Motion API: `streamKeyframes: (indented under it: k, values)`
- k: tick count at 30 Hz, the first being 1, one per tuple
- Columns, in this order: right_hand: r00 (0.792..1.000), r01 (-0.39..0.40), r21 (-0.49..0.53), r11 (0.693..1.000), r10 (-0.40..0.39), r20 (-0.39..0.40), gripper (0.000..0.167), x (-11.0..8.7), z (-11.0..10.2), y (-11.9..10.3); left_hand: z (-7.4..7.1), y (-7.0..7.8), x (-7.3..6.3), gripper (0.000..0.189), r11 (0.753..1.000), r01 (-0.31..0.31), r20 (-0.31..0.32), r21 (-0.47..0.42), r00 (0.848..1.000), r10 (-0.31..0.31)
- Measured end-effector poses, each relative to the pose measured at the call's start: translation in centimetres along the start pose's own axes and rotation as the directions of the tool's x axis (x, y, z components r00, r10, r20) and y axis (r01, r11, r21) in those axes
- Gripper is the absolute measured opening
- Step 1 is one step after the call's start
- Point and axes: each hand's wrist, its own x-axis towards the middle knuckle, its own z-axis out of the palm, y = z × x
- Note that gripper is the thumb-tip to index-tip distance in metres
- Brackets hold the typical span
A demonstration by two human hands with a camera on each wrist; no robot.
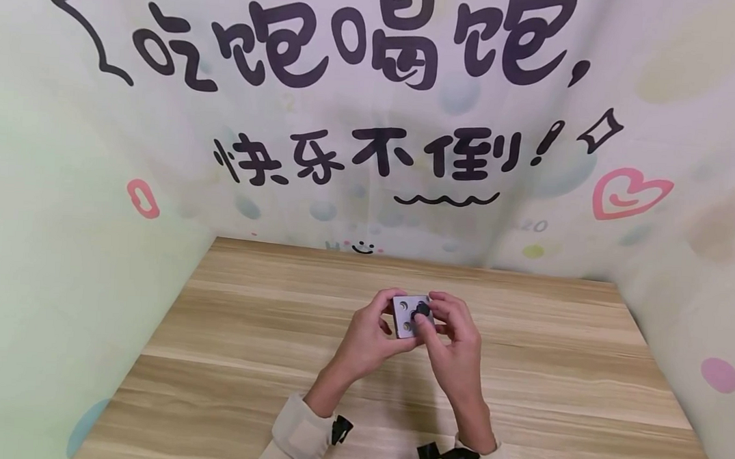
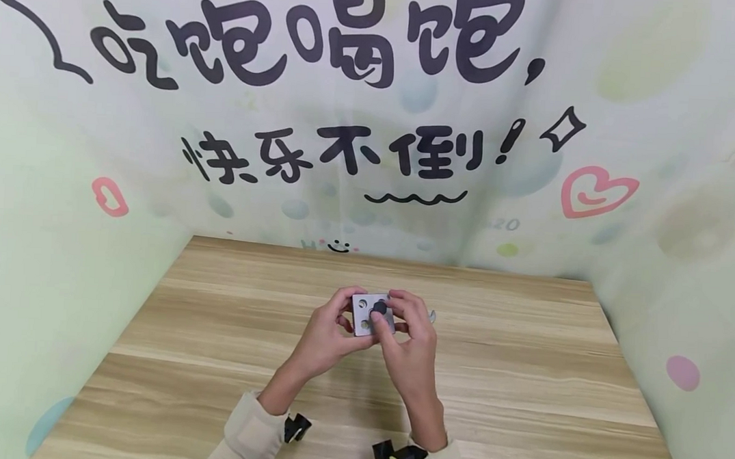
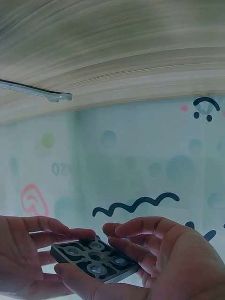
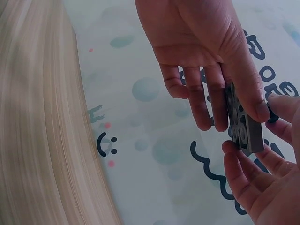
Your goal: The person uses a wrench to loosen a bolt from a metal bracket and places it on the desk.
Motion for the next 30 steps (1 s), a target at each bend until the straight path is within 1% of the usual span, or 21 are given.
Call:
streamKeyframes:
  k: [2,5,8,10,14,17,20,23,26,30]
  values:
    - [1.0,0.013,-0.017,1.0,-0.013,-0.002,0.022,0.0,0.0,-0.2,0.0,0.0,0.0,0.065,1.0,0.0,-0.006,0.005,1.0,0.0]
    - [0.999,0.038,-0.04,0.999,-0.038,-0.005,0.021,0.3,0.0,-1.9,0.0,0.0,0.0,0.066,1.0,0.0,-0.01,0.009,1.0,0.0]
    - [0.999,0.042,-0.056,0.998,-0.042,0.002,0.019,0.5,-0.1,-3.5,0.0,0.0,0.0,0.067,1.0,0.006,-0.008,0.007,1.0,-0.006]
    - [0.999,0.039,-0.057,0.998,-0.039,0.005,0.018,0.6,-0.1,-4.0,0.0,0.0,0.0,0.067,1.0,0.01,-0.007,0.003,1.0,-0.01]
    - [0.999,0.038,-0.058,0.998,-0.038,0.001,0.02,0.5,0.0,-3.3,0.0,0.0,0.1,0.067,1.0,0.01,-0.009,0.0,1.0,-0.01]
    - [1.0,0.031,-0.057,0.998,-0.031,0.004,0.022,0.3,0.1,-1.9,0.0,0.1,0.1,0.066,1.0,0.008,-0.007,0.001,1.0,-0.008]
    - [1.0,0.002,-0.055,0.998,-0.001,0.019,0.025,0.0,0.1,-0.7,-0.1,0.1,0.0,0.066,1.0,0.002,-0.004,0.001,1.0,-0.002]
    - [0.999,-0.025,-0.043,0.999,0.026,0.027,0.028,-0.1,0.1,-0.1,-0.1,0.0,0.0,0.066,1.0,-0.006,-0.004,0.006,1.0,0.006]
    - [1.0,-0.024,-0.015,1.0,0.024,0.007,0.029,-0.1,0.1,0.1,0.0,-0.1,0.0,0.066,1.0,-0.007,-0.005,0.009,1.0,0.007]
    - [0.999,-0.004,0.02,1.0,0.005,-0.045,0.03,0.0,0.3,0.1,0.1,0.0,-0.1,0.065,1.0,-0.004,-0.004,0.005,1.0,0.004]
